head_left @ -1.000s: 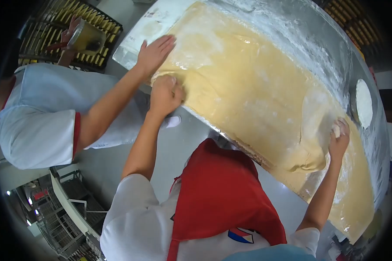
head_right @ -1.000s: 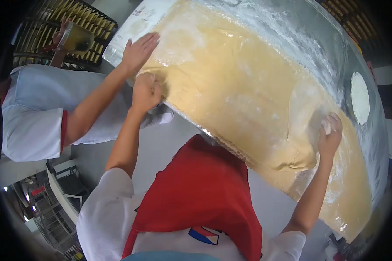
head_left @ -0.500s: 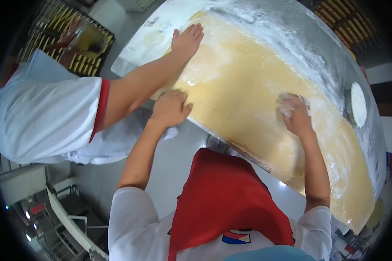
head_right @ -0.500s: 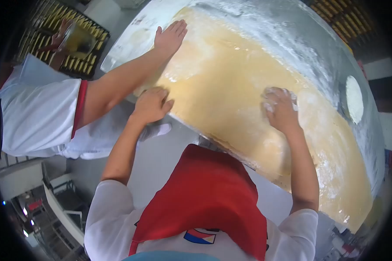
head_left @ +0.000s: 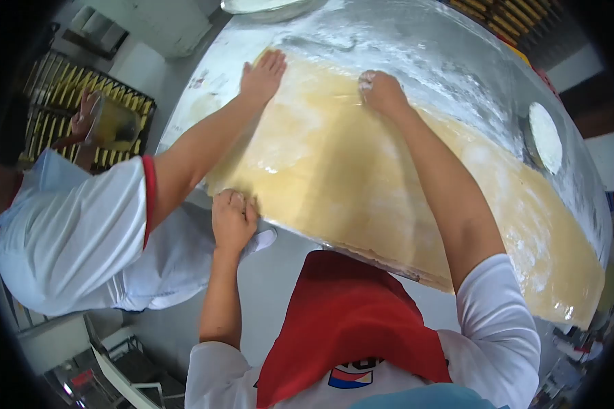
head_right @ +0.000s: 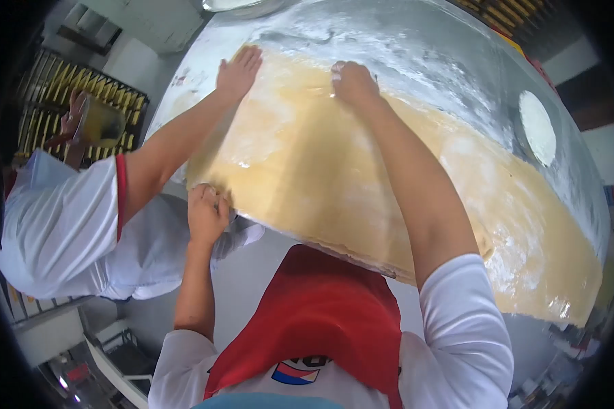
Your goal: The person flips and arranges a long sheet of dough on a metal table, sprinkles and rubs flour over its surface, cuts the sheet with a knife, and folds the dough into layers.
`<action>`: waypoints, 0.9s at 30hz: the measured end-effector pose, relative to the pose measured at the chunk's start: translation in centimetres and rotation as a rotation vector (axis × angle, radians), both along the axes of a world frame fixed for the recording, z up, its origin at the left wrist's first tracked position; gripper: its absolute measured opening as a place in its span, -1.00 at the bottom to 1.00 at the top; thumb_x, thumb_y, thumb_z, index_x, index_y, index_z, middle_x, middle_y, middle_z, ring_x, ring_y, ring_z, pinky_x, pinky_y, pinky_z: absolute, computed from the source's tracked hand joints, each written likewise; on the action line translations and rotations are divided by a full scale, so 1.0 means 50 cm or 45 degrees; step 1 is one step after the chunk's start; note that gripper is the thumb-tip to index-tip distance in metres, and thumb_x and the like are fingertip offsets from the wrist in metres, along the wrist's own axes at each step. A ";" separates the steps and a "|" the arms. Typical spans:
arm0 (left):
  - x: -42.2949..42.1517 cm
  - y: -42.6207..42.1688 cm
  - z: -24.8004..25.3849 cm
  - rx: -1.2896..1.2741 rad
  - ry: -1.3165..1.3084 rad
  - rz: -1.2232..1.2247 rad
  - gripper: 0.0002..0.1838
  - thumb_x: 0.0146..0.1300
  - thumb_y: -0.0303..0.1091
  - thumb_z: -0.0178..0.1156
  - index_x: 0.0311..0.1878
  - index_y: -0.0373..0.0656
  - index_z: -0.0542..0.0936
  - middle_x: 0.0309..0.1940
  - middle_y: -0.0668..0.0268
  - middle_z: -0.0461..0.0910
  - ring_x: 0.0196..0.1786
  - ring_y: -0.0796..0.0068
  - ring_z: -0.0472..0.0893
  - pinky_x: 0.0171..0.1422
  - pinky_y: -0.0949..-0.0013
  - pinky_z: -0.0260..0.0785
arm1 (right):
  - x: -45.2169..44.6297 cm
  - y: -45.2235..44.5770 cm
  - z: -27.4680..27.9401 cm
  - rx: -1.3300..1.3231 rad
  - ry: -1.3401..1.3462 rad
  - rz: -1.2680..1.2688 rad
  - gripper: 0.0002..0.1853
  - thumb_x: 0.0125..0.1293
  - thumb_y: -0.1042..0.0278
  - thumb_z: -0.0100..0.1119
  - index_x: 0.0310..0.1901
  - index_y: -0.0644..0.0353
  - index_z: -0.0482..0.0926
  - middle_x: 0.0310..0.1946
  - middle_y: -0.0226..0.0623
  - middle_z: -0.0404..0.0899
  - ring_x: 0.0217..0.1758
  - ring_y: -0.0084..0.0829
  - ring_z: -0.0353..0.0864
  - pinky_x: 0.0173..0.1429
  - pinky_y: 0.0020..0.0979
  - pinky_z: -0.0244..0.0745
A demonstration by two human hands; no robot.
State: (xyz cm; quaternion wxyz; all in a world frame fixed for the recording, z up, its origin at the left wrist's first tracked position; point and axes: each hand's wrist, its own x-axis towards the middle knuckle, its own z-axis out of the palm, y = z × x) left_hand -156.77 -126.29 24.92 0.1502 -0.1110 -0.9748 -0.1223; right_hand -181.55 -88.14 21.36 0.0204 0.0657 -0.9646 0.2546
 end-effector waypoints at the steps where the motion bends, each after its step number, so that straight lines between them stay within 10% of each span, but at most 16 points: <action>1: 0.008 -0.011 0.002 -0.010 -0.009 0.042 -0.76 0.18 -0.23 0.20 -0.36 -0.25 0.59 -0.27 0.08 0.55 -0.17 -0.03 0.51 -0.07 0.04 0.37 | -0.029 -0.029 -0.006 -0.043 0.007 0.005 -0.60 0.15 0.20 0.24 0.03 0.13 0.61 0.03 -0.09 0.60 0.12 -0.06 0.56 0.18 -0.12 0.47; 5: 0.017 -0.074 -0.015 0.359 -0.324 0.877 -0.54 0.24 0.02 0.14 -0.41 -0.26 0.64 -0.43 -0.11 0.62 -0.25 -0.09 0.65 -0.09 0.02 0.46 | -0.086 -0.067 -0.007 0.171 0.048 0.131 -0.49 0.06 0.07 0.39 -0.01 0.20 0.59 -0.09 -0.04 0.66 0.02 -0.10 0.65 0.12 -0.20 0.52; 7: 0.000 -0.094 -0.041 0.609 -0.506 0.980 -0.47 0.19 0.10 0.21 -0.49 -0.29 0.66 -0.57 0.13 0.65 -0.45 0.26 0.66 -0.25 0.21 0.45 | -0.109 -0.069 -0.006 0.185 -0.053 0.063 -0.53 0.03 0.05 0.43 -0.10 0.19 0.63 -0.14 -0.06 0.68 -0.08 -0.12 0.67 0.02 -0.22 0.53; 14: -0.048 -0.079 -0.053 0.643 -0.634 0.990 -0.53 0.13 0.12 0.22 -0.44 -0.19 0.68 -0.46 0.11 0.68 -0.27 0.11 0.67 -0.05 0.16 0.46 | -0.160 -0.066 -0.045 0.245 -0.147 0.042 -0.61 0.01 0.06 0.42 -0.26 0.22 0.66 -0.29 -0.07 0.68 -0.18 -0.12 0.65 -0.08 -0.18 0.50; 17: -0.062 -0.067 -0.051 0.766 -0.559 1.057 -0.61 0.12 -0.04 0.27 -0.52 -0.23 0.59 -0.53 0.15 0.64 -0.41 0.24 0.65 -0.19 0.22 0.48 | -0.156 -0.086 -0.013 0.538 -0.296 0.272 -0.66 0.06 0.17 0.20 -0.26 0.29 0.68 -0.04 0.06 0.60 0.02 0.01 0.59 0.11 -0.13 0.49; 23: -0.084 -0.070 -0.043 2.235 -0.091 0.813 -0.78 0.10 -0.67 0.23 -0.27 -0.22 0.41 -0.58 0.34 0.46 -0.63 0.56 0.43 -0.57 0.49 0.27 | -0.130 -0.118 0.011 0.196 -0.137 0.049 -0.62 0.16 0.27 0.12 0.02 0.16 0.59 -0.01 -0.03 0.61 0.08 -0.03 0.59 0.09 -0.12 0.51; 27: -0.069 -0.066 -0.039 1.509 -0.143 0.899 -0.76 0.09 -0.56 0.32 -0.24 -0.23 0.44 -0.49 0.34 0.49 -0.52 0.55 0.47 -0.45 0.49 0.34 | -0.135 -0.102 0.025 0.165 -0.199 -0.170 -0.59 0.22 0.28 0.07 0.14 0.02 0.52 0.07 -0.20 0.60 0.13 -0.11 0.57 0.11 -0.12 0.51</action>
